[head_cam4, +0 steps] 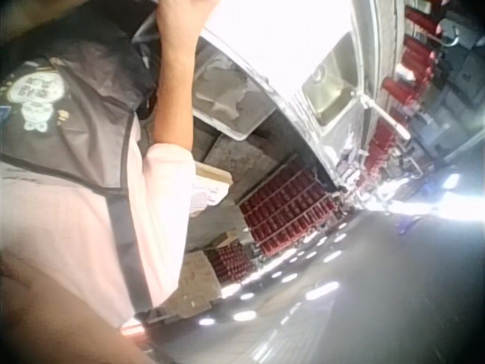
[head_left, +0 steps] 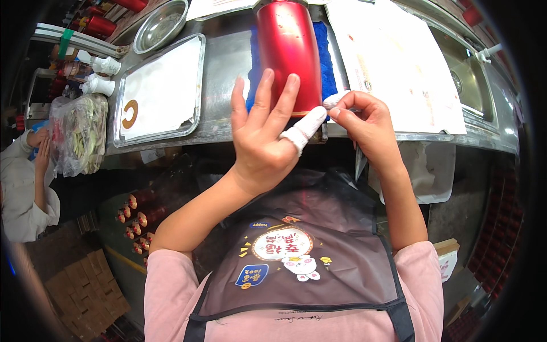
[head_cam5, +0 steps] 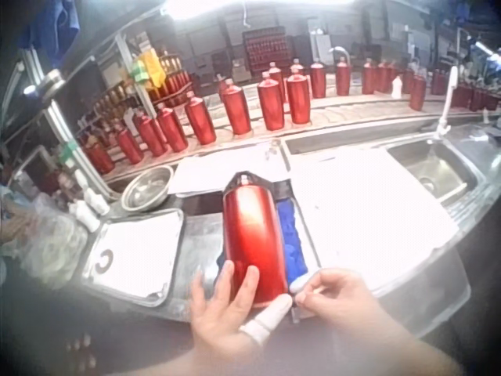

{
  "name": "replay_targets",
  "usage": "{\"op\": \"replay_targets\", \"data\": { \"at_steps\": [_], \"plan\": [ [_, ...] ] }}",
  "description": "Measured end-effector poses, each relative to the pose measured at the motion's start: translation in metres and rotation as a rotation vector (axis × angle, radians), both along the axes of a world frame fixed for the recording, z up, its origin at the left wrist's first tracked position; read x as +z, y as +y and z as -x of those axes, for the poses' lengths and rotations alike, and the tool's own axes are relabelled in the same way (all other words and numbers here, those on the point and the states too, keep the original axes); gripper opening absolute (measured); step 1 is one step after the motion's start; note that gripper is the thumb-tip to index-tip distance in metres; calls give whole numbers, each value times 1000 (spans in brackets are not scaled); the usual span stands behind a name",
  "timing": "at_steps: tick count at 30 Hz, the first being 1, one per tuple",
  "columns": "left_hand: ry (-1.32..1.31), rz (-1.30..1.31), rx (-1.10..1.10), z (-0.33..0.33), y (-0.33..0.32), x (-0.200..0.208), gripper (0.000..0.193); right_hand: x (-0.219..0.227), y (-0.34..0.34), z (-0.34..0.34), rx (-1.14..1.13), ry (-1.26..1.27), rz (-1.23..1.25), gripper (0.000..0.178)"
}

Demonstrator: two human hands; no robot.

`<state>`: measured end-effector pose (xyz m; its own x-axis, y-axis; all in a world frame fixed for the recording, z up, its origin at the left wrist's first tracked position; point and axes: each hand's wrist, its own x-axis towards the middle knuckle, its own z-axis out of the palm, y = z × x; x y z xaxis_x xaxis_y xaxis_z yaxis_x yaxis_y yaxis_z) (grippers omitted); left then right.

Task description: The person applies a gold circular sticker to the neck of a red bottle, then uses a black tool to smooth it. They then apply a long rectangular label to the body of the bottle, smoothing it with their fingers. Finally, they place the finished bottle on a nearby rack.

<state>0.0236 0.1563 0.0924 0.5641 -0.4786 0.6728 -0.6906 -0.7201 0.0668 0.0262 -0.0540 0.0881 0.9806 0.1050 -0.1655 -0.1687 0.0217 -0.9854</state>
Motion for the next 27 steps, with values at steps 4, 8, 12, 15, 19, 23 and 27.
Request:
{"op": "replay_targets", "data": {
  "at_steps": [4,8,12,15,19,23,27],
  "plan": [
    [64,96,62,-7,-7,-5,48,0,0,-2,10,16,35,11],
    [193,350,-7,-9,4,-13,64,-1,6,-3,24,-47,-50,11],
    [296,365,35,4,16,-19,60,-1,9,1,-41,15,-23,13],
    [283,364,5,18,26,-23,59,-2,7,3,-41,4,-72,13],
    [326,308,20,27,34,-31,52,-1,11,5,-95,-7,-80,13],
    [286,252,23,25,32,-31,50,0,28,4,-108,-47,166,50],
    [256,198,26,21,30,-24,49,-4,41,2,-124,-286,323,40]
  ]
}}
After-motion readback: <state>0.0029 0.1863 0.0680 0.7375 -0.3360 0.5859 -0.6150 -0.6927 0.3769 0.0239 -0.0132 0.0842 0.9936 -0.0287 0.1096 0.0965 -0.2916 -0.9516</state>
